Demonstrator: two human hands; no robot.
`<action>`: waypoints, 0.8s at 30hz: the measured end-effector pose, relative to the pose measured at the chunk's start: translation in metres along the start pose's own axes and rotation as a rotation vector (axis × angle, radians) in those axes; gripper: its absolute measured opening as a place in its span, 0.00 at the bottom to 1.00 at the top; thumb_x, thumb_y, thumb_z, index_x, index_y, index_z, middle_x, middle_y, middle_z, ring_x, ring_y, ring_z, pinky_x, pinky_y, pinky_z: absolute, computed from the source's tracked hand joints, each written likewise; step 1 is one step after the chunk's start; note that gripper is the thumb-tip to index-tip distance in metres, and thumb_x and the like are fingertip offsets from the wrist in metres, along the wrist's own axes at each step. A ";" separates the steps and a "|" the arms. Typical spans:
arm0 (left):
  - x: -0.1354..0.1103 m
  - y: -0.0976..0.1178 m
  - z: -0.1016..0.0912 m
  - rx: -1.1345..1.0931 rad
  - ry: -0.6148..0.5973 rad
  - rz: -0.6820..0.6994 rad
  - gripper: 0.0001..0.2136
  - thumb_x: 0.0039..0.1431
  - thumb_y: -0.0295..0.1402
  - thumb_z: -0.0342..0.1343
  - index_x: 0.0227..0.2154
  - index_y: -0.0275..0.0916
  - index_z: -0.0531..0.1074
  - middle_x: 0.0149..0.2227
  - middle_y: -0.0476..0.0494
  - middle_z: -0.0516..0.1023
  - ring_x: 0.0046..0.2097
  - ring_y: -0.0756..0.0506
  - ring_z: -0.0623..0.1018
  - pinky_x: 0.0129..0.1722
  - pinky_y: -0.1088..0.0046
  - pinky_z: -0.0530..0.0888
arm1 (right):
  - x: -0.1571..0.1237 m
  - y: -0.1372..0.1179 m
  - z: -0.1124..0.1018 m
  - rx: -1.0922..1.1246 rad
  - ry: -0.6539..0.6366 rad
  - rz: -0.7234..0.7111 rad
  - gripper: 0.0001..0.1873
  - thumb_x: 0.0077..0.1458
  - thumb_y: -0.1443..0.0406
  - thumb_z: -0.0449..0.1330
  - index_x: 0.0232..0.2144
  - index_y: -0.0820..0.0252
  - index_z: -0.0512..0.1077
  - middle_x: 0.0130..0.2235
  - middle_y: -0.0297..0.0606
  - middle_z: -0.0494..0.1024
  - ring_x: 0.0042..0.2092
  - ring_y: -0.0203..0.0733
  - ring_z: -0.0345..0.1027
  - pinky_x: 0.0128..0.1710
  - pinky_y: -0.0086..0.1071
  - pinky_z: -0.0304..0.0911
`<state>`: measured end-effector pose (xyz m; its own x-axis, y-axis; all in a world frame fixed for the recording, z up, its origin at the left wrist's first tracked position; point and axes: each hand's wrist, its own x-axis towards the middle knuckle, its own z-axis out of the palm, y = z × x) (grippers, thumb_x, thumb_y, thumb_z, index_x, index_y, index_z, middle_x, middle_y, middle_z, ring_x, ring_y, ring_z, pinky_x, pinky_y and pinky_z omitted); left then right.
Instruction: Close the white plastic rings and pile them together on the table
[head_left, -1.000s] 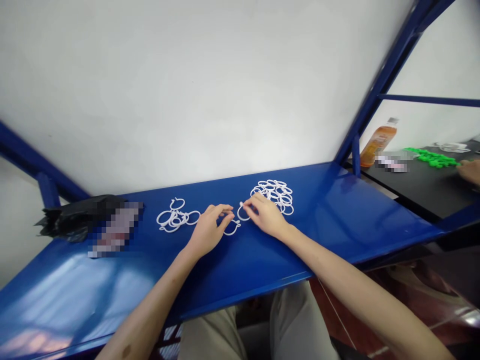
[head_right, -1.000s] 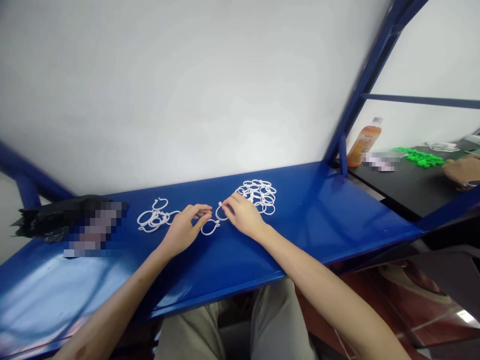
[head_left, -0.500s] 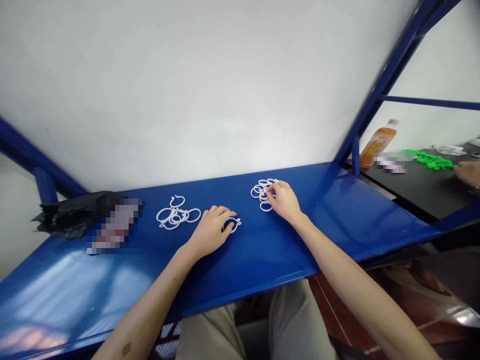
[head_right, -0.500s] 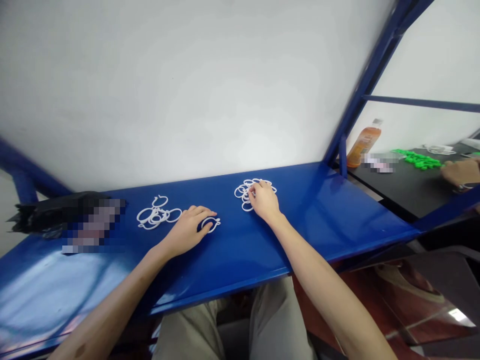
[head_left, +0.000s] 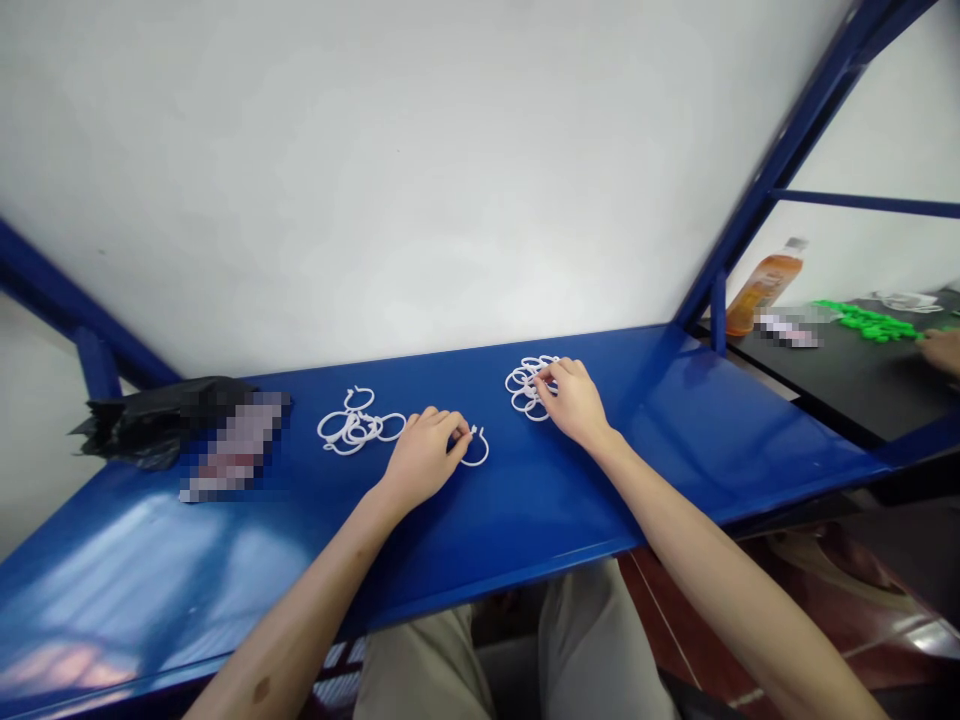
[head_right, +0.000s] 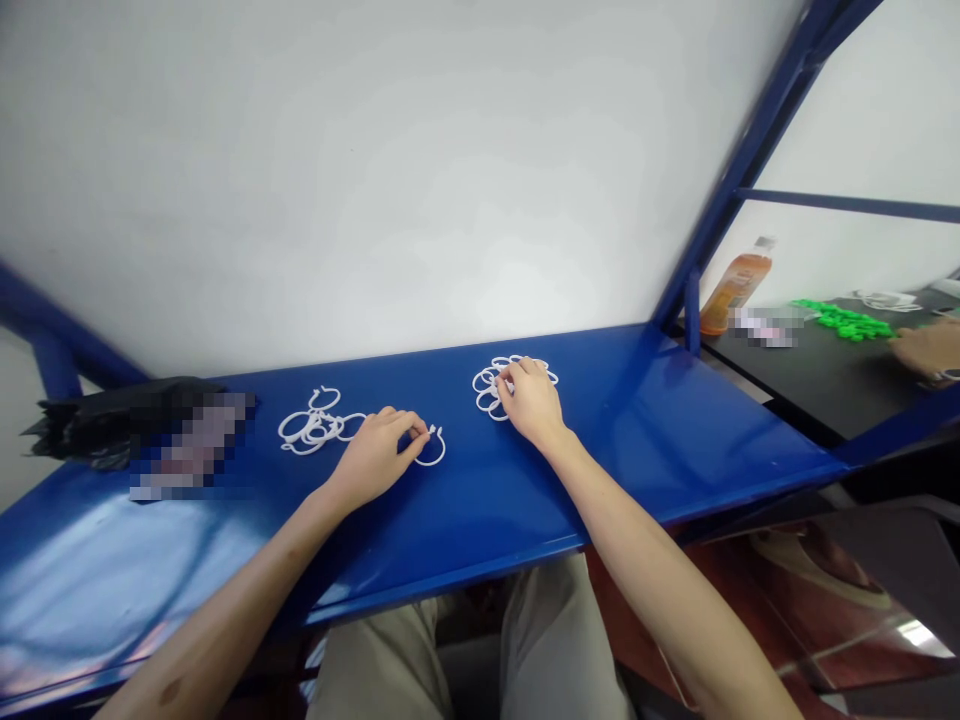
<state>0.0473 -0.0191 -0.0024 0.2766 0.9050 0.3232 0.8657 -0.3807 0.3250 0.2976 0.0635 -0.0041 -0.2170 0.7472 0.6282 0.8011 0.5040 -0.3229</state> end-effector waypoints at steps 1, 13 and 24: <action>0.000 0.000 -0.001 -0.008 0.016 -0.019 0.06 0.65 0.33 0.52 0.32 0.42 0.70 0.33 0.48 0.78 0.40 0.43 0.73 0.43 0.62 0.66 | 0.000 -0.003 -0.001 0.015 0.011 -0.028 0.08 0.63 0.64 0.56 0.32 0.57 0.72 0.37 0.43 0.76 0.43 0.50 0.66 0.48 0.45 0.64; 0.000 0.001 0.002 -0.080 0.193 -0.056 0.06 0.67 0.34 0.50 0.43 0.41 0.68 0.28 0.51 0.79 0.35 0.44 0.78 0.44 0.64 0.67 | -0.026 -0.065 0.007 0.522 -0.347 -0.169 0.09 0.64 0.61 0.59 0.45 0.58 0.70 0.34 0.35 0.78 0.34 0.39 0.73 0.37 0.32 0.67; -0.008 0.002 0.009 -0.042 0.094 -0.005 0.09 0.70 0.34 0.43 0.38 0.43 0.67 0.37 0.44 0.79 0.40 0.43 0.77 0.41 0.66 0.72 | -0.034 -0.060 0.014 0.390 -0.233 -0.430 0.09 0.68 0.64 0.52 0.39 0.58 0.71 0.36 0.40 0.78 0.38 0.42 0.70 0.39 0.35 0.67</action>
<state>0.0505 -0.0257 -0.0123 0.2300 0.8858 0.4029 0.8481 -0.3855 0.3633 0.2496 0.0140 -0.0162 -0.6260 0.4953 0.6023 0.3621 0.8687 -0.3380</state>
